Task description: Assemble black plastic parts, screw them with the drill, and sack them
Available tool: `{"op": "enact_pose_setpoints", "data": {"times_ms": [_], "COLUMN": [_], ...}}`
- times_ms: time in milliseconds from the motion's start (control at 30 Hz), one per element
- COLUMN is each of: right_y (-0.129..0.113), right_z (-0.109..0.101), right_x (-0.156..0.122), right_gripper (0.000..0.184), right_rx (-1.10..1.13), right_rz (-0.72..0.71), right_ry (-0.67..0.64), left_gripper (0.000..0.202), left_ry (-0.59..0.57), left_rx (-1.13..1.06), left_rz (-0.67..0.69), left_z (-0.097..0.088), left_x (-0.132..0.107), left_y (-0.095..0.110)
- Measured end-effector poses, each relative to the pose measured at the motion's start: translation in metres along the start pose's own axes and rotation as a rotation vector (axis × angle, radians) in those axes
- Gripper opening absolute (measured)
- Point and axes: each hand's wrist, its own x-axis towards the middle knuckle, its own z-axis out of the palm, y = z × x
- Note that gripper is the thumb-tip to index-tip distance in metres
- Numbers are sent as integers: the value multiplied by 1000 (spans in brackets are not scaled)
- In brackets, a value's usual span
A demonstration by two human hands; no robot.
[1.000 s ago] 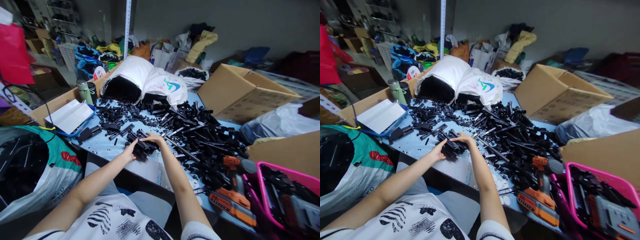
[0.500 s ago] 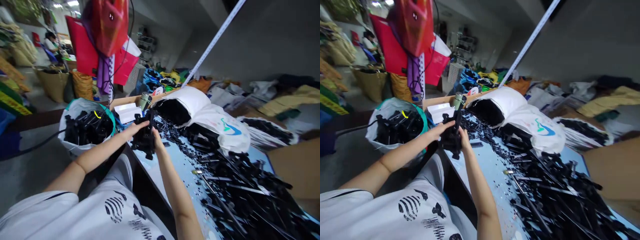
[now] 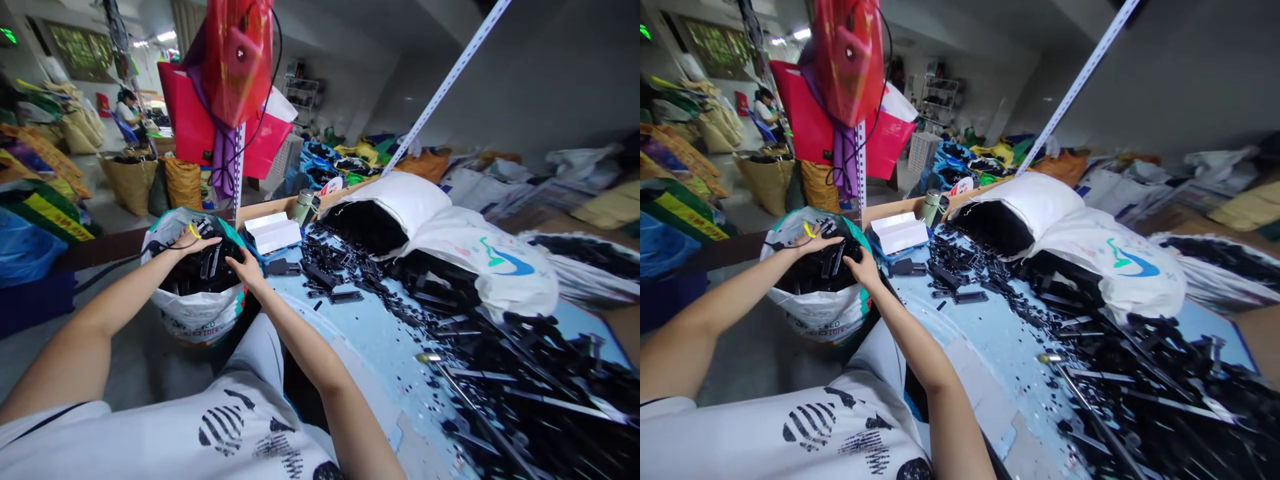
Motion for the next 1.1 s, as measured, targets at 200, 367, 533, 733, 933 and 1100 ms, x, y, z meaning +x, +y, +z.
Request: {"op": "enact_pose_setpoints", "data": {"times_ms": [200,367,533,733,933,1100], "right_y": [11,52,92,113,143,163], "right_z": [-62,-120,-154,-174,-216,-268], "right_x": [-52,-122,-190,-239,-240,-171], "right_gripper": [39,28,30,33,32,40], "right_rx": [-151,-80,71,160,-22,-611], "right_rz": [-192,-26,225,408,440,362], "right_ry": [115,280,447,583,642,377], "left_gripper": [94,48,34,38,28,28], "left_ry": [52,141,-21,-183,-214,-258], "left_rx": [285,227,105,255,316,401], "left_rz": [278,967,1254,826,724,670], "left_z": [12,55,135,210,243,260], "left_x": [-35,-143,-190,-136,-151,-160], "left_y": [34,69,153,275,284,251]}}
